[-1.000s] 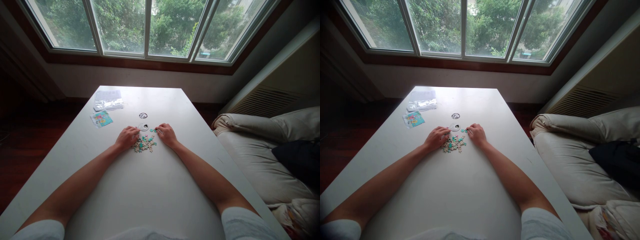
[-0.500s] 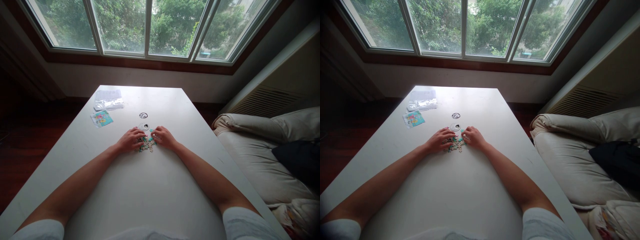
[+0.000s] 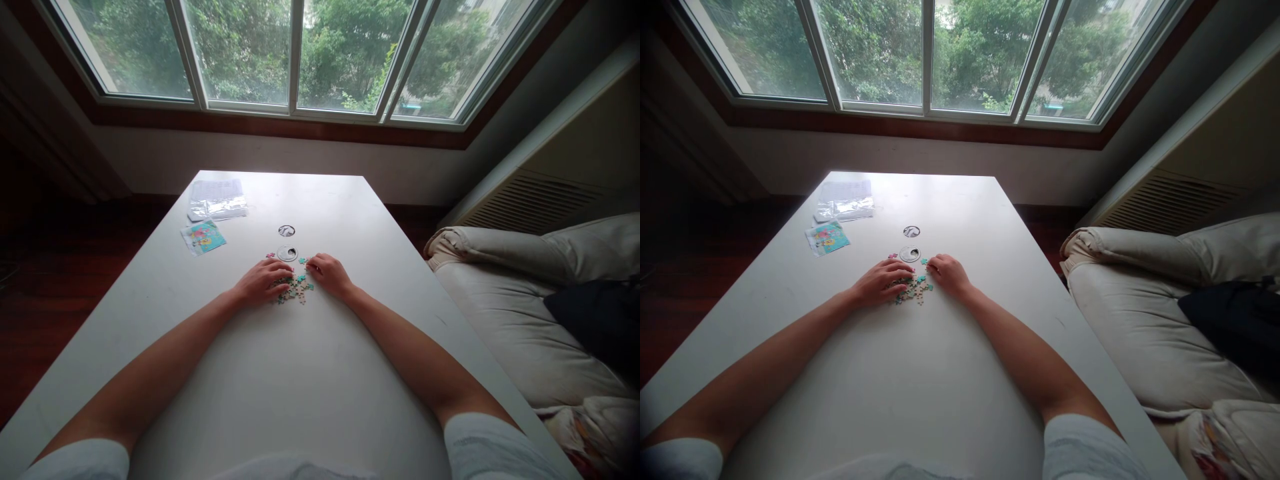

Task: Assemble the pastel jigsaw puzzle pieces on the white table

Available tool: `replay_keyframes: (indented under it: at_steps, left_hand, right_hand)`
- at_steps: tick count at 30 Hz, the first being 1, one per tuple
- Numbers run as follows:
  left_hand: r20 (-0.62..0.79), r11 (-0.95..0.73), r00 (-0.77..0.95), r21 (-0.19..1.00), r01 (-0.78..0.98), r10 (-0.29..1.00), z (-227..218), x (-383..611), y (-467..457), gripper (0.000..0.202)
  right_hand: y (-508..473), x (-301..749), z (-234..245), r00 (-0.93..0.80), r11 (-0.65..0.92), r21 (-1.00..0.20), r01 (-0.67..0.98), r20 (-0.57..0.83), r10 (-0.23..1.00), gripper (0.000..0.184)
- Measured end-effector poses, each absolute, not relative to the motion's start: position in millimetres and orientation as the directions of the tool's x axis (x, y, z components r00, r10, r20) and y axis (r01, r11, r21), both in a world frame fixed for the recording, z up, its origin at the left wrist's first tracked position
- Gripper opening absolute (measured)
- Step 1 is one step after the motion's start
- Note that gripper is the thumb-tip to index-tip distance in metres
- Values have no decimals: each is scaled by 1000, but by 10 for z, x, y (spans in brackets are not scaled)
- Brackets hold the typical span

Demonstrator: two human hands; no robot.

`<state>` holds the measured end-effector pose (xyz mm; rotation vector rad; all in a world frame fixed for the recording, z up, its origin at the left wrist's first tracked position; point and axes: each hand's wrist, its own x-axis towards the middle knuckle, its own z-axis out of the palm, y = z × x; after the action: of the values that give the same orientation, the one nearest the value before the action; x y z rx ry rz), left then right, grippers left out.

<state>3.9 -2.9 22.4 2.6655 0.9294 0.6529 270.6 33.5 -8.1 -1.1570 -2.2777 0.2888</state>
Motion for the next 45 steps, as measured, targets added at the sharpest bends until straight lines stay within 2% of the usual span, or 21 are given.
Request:
replay_keyframes:
  at_steps: [3,7,14,19,25,31,35,39,42,45]
  left_hand:
    - [326,-750,678,349,561,659,202,36,-18,31]
    - [350,-679,584,307,667,732,145,18,-1,29]
    - [393,-603,486,271,750,781,108,6,15,26]
    - [389,-608,494,264,749,777,81,-2,37,24]
    - [390,-616,493,313,723,778,40,-38,69,19]
    - [431,-611,449,395,686,783,45,-14,80,13]
    - [434,-586,407,462,666,804,64,18,77,11]
    - [414,-532,347,523,666,842,64,48,89,12]
    - [408,-472,266,569,674,873,44,73,119,11]
    - [412,-438,221,562,702,884,30,88,148,14]
  right_hand:
    - [340,2714,-88,-397,551,-493,673,389,832,13]
    - [312,2712,-57,-379,551,-518,654,407,831,15]
    - [231,2683,2,-632,730,-453,511,378,677,13]
    - [259,2673,-18,-650,746,-428,510,376,660,8]
    - [296,2677,-77,-622,729,-485,482,397,675,1]
    - [301,2659,-76,-460,590,-559,583,371,807,2]
    - [303,2657,-58,-426,565,-571,596,372,825,5]
    - [281,2654,-22,-497,651,-529,545,421,759,10]
    - [245,2616,5,-580,727,-454,516,439,686,10]
    - [207,2552,5,-640,765,-360,534,419,644,12]
